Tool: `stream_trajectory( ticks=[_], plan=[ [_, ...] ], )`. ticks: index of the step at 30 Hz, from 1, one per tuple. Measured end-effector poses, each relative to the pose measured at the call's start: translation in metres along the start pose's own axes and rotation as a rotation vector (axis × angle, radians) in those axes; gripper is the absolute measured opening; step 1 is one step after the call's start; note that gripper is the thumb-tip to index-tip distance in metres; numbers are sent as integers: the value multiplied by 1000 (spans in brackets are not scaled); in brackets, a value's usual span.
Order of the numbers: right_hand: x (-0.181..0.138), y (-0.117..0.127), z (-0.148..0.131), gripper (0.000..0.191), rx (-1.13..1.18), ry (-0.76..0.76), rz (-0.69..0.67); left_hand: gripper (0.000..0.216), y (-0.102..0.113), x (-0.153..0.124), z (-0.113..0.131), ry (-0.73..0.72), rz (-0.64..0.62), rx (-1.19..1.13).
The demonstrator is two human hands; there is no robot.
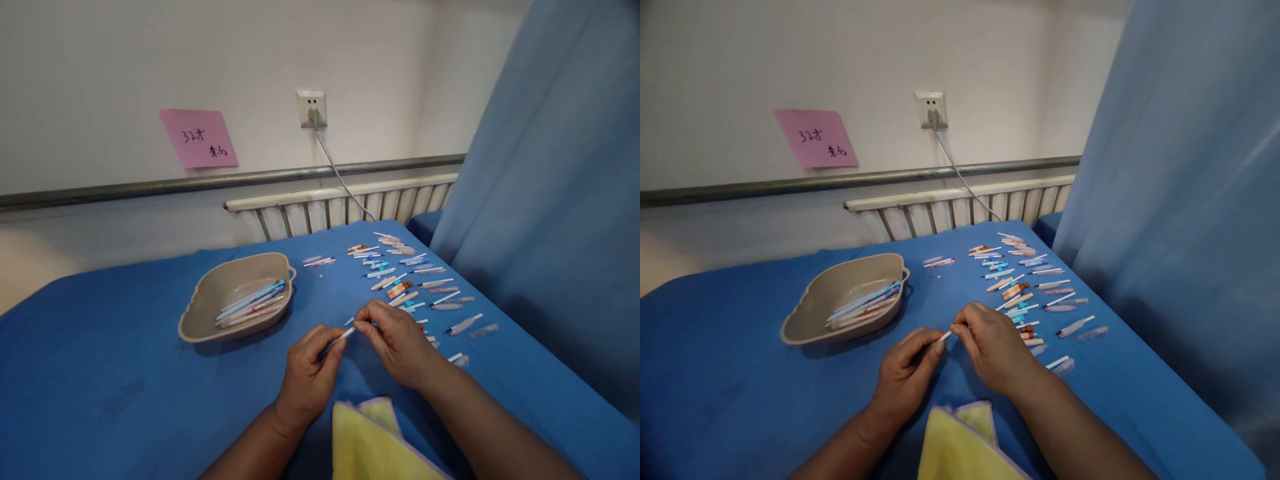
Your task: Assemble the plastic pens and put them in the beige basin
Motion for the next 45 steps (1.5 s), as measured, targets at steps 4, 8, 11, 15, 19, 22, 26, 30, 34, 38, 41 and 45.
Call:
stream_trajectory(
  ticks=[4, 8, 11, 15, 19, 22, 26, 30, 34, 38, 41, 45],
  plan=[
    [2, 1, 2, 12, -40, 8, -15, 16, -1, 1, -1, 1, -35, 7],
    [6, -1, 15, 10, -74, -66, -21, 16, 4, 1, -15, 109, 99, -20],
    [8, -13, 26, 9, -191, -115, -134, 18, 6, 0, -30, 243, 198, -75],
    [8, -32, 33, 7, -337, -162, -231, 21, 4, -2, -40, 329, 230, -153],
    [12, -41, 32, 23, -388, -195, -130, 21, 0, -2, -43, 346, 226, -181],
    [14, -48, 31, 25, -437, -198, -127, 21, -1, -1, -44, 348, 223, -190],
    [15, -54, 32, 15, -489, -224, -149, 19, -2, 0, -42, 338, 207, -217],
    [17, -57, 35, 12, -529, -214, -160, 20, -3, -1, -41, 341, 179, -233],
    [19, -60, 34, 11, -578, -207, -162, 20, -5, -3, -41, 352, 158, -228],
    [19, -59, 37, 14, -541, -215, -157, 19, -6, -5, -43, 357, 150, -243],
    [18, -58, 41, 13, -470, -195, -186, 19, -6, -5, -43, 356, 152, -248],
    [18, -57, 44, 11, -465, -191, -214, 19, -5, -4, -43, 355, 158, -245]
  ],
)
Point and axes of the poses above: each hand's wrist, its own x-axis towards the middle knuckle, its own y-axis out of the back of the hand, z = x × y, the point moved 4 cm from there along x, towards the middle knuckle, and after that the axes turned 9 degrees about -y, right-handed, at the moved point
